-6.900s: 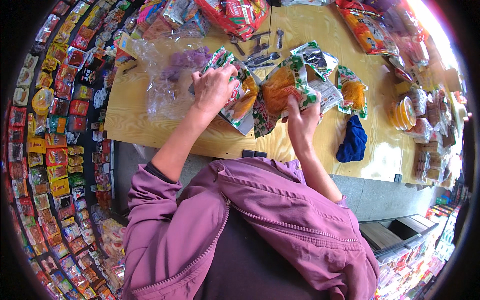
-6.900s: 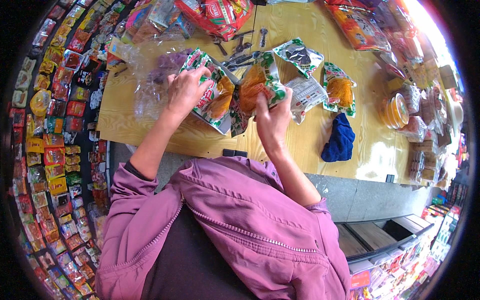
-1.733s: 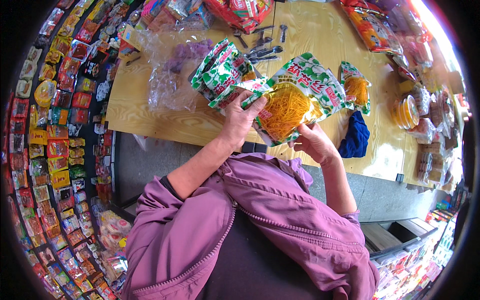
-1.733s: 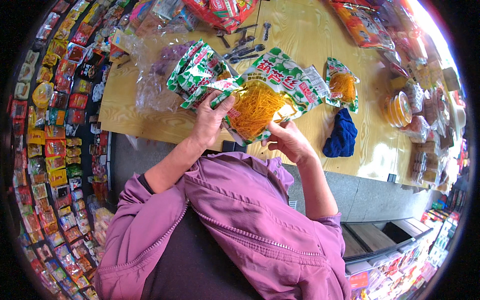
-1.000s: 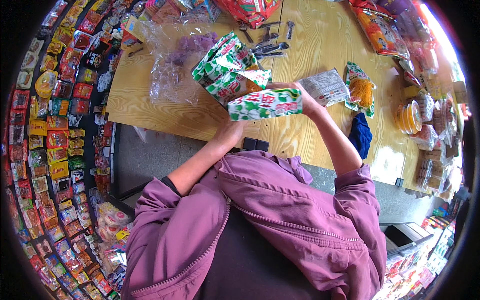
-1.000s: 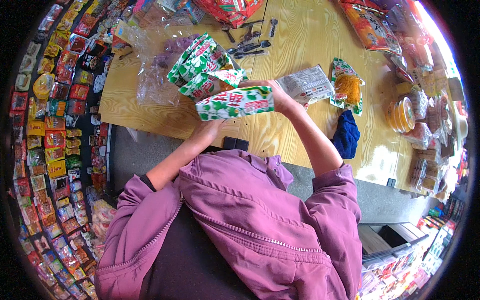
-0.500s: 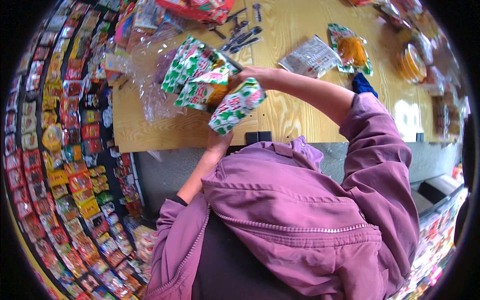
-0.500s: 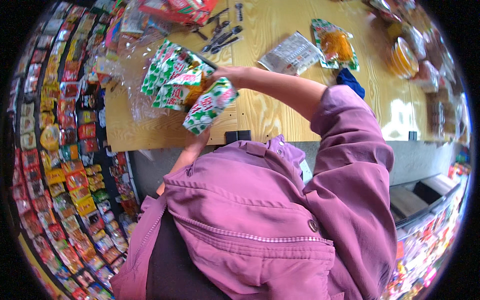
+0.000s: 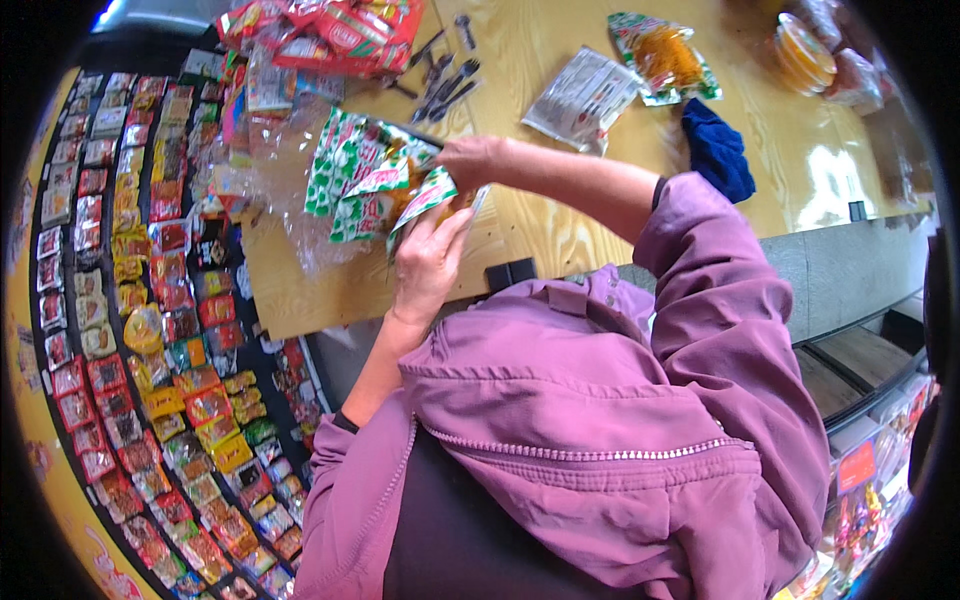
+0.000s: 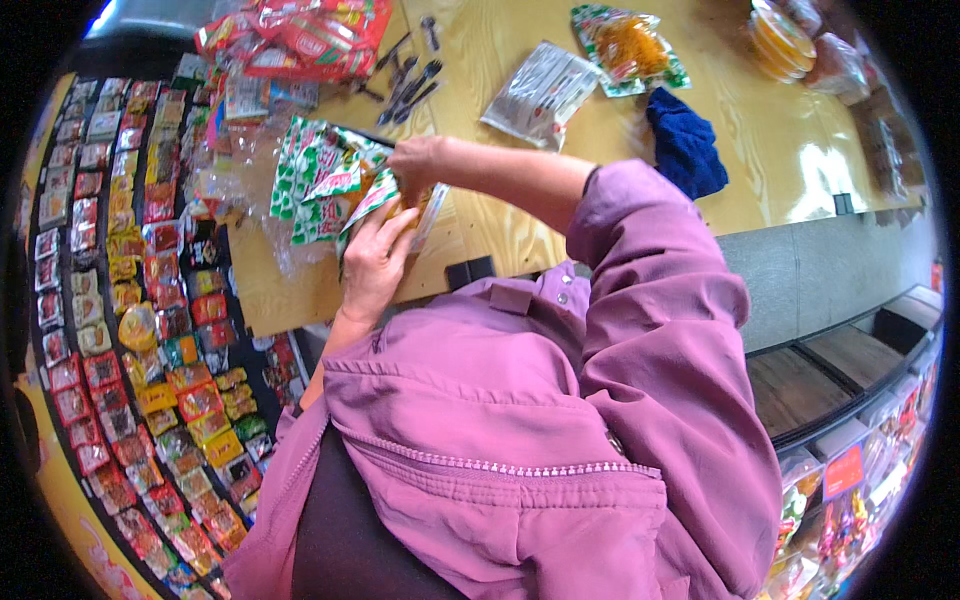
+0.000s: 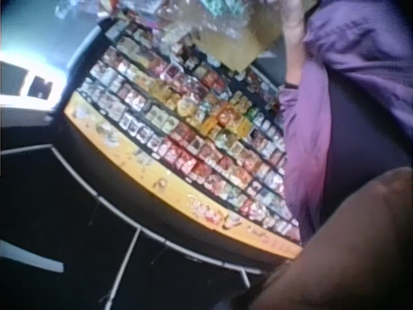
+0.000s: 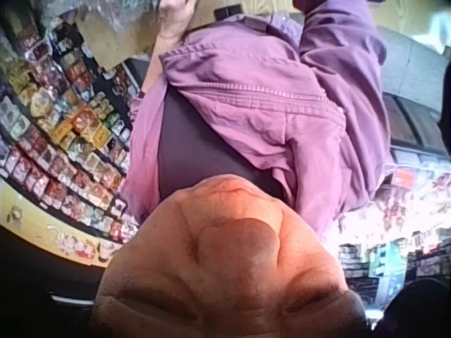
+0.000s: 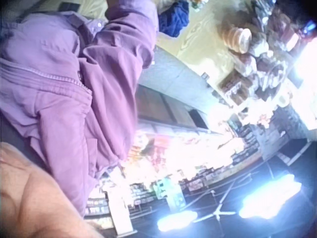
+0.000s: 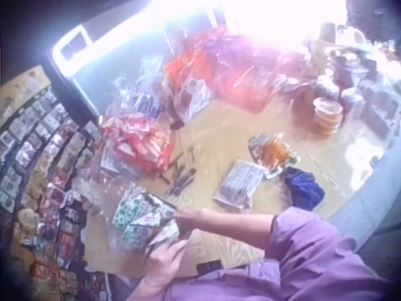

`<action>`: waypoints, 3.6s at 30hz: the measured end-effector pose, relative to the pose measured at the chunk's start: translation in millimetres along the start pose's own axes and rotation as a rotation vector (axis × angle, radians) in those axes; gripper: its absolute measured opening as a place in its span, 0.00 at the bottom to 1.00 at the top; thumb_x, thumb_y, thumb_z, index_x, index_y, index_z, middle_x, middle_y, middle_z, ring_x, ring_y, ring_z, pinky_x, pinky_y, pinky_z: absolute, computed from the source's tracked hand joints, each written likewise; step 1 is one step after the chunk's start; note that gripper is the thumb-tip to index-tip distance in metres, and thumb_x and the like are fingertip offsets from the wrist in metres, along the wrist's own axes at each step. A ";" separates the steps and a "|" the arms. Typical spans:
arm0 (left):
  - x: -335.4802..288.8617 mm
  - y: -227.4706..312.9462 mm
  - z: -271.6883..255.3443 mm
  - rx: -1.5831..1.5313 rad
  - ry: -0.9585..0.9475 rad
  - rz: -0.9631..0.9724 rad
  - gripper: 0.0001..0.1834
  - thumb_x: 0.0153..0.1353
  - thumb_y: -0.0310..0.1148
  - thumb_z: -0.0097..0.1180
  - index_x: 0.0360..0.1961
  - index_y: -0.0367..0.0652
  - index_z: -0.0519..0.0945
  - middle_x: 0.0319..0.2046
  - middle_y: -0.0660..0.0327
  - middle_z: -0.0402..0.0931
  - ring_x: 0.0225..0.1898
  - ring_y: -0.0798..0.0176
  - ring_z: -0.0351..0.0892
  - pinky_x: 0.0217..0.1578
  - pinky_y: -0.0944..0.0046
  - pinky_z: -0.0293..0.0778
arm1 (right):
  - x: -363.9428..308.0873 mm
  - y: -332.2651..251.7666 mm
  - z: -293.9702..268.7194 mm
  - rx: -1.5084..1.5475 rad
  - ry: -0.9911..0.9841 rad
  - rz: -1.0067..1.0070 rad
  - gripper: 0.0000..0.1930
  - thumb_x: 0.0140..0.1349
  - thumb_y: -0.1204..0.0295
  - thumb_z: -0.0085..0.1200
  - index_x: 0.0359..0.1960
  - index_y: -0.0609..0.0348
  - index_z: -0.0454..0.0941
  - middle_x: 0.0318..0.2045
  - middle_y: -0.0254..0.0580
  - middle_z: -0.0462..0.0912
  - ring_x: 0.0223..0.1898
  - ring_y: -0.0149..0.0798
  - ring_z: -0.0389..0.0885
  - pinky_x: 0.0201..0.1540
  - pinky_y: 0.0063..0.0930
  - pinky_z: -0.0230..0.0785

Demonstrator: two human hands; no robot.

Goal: The person unpacks snack packets from a box, places them into a clear plastic bag, and then moves the bag to a shelf. The person handles multiple snack packets and a plastic bag by hand.

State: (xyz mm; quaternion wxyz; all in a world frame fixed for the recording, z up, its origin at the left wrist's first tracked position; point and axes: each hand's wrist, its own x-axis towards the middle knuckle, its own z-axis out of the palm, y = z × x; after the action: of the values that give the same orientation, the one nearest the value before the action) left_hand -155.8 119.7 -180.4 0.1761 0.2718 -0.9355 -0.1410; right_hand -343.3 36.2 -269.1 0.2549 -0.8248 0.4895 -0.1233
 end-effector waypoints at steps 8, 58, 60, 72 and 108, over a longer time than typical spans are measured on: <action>18.8 -16.5 11.4 -0.163 0.150 -0.120 0.37 0.57 0.25 0.62 0.69 0.51 0.65 0.65 0.49 0.64 0.62 0.48 0.69 0.59 0.55 0.70 | -135.2 87.0 -45.6 0.162 0.893 0.399 0.15 0.59 0.69 0.60 0.49 0.52 0.82 0.46 0.49 0.83 0.48 0.51 0.81 0.53 0.40 0.73; -52.5 -56.5 49.5 0.139 -0.028 -0.416 0.30 0.58 0.34 0.61 0.62 0.40 0.70 0.51 0.45 0.73 0.53 0.43 0.72 0.55 0.50 0.67 | -192.9 1.2 32.5 1.032 0.468 0.695 0.29 0.53 0.73 0.71 0.56 0.64 0.71 0.43 0.39 0.83 0.41 0.30 0.82 0.44 0.26 0.77; -55.0 -57.3 46.4 0.261 -0.004 -0.390 0.31 0.58 0.37 0.62 0.62 0.41 0.71 0.49 0.46 0.74 0.52 0.43 0.73 0.53 0.51 0.68 | -191.2 11.2 47.5 0.651 0.449 0.878 0.35 0.51 0.65 0.72 0.58 0.66 0.69 0.44 0.51 0.83 0.45 0.42 0.83 0.48 0.33 0.76; -78.6 -89.2 66.2 0.059 0.105 -0.586 0.15 0.59 0.37 0.59 0.44 0.41 0.76 0.37 0.50 0.78 0.39 0.44 0.80 0.40 0.47 0.75 | -106.2 -86.4 7.0 0.208 0.533 0.355 0.08 0.59 0.72 0.62 0.40 0.59 0.83 0.39 0.45 0.83 0.44 0.49 0.80 0.49 0.39 0.71; -78.5 -162.8 83.2 -0.365 0.202 -0.366 0.18 0.66 0.28 0.53 0.57 0.42 0.71 0.45 0.46 0.78 0.38 0.47 0.83 0.35 0.51 0.78 | 52.0 -53.6 70.9 0.024 0.277 0.073 0.10 0.60 0.65 0.53 0.38 0.55 0.80 0.38 0.49 0.84 0.43 0.53 0.80 0.43 0.45 0.72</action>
State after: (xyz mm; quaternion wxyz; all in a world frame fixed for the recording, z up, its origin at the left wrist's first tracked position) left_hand -52.9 45.2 -333.5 0.2863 0.4125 -0.8077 -0.3089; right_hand -245.8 33.2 -302.0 0.1991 -0.7785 0.5480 -0.2324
